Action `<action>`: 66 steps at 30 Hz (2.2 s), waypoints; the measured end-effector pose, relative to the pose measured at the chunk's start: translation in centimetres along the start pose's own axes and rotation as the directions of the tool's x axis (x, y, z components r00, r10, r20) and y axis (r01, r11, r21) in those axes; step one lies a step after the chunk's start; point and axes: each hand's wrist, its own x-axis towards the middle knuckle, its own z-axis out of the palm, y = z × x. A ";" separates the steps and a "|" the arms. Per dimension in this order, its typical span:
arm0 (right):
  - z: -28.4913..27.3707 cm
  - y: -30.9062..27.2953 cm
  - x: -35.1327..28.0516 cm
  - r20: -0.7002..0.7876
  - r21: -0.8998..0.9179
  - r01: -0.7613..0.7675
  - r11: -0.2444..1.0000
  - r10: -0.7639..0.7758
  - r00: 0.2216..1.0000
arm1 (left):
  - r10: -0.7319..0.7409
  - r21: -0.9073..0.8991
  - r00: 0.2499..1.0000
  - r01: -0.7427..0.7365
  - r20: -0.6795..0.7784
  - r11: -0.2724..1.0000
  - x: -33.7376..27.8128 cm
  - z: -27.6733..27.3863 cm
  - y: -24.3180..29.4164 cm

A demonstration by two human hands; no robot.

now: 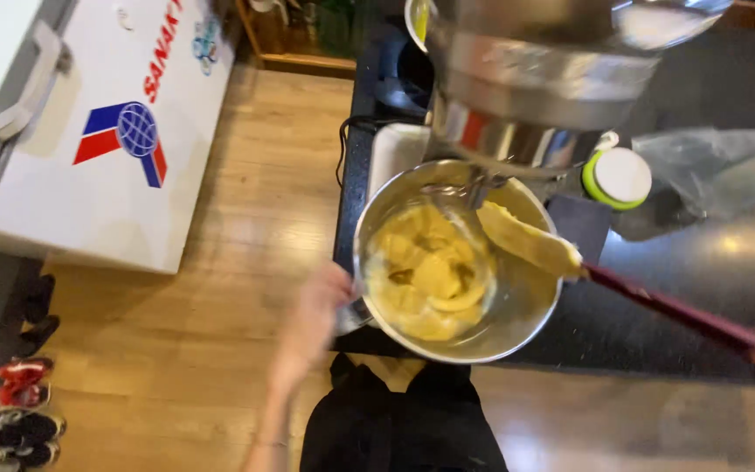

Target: Preparing and mixing cake batter using a stand mixer and adding eggs, then setting the oven temperature.

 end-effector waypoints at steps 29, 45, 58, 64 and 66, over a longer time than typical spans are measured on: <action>-15.3 -49.2 -3.5 0.891 -0.302 -0.498 0.813 0.426 0.155 | 0.119 -0.109 0.931 -0.086 0.345 0.990 -1.9 1.1 1.0; -8.1 -61.5 -11.7 0.740 0.014 -0.558 -0.830 -0.367 0.564 | 0.105 -0.145 0.911 -0.050 0.398 0.988 -1.2 0.3 1.2; -9.0 -64.9 -12.5 0.505 -0.234 -0.268 -0.934 -0.353 0.788 | -0.015 0.015 0.953 0.011 0.303 1.000 -2.3 0.9 -0.6; -15.0 -56.4 -9.5 0.935 0.353 -0.936 -0.008 -0.036 0.353 | -0.037 0.007 0.967 0.036 0.253 0.999 -2.2 1.1 -0.5; -17.1 -53.7 -6.1 0.920 0.341 -0.868 0.360 0.061 0.387 | -0.041 -0.004 0.971 0.043 0.234 0.999 -2.4 1.1 -1.5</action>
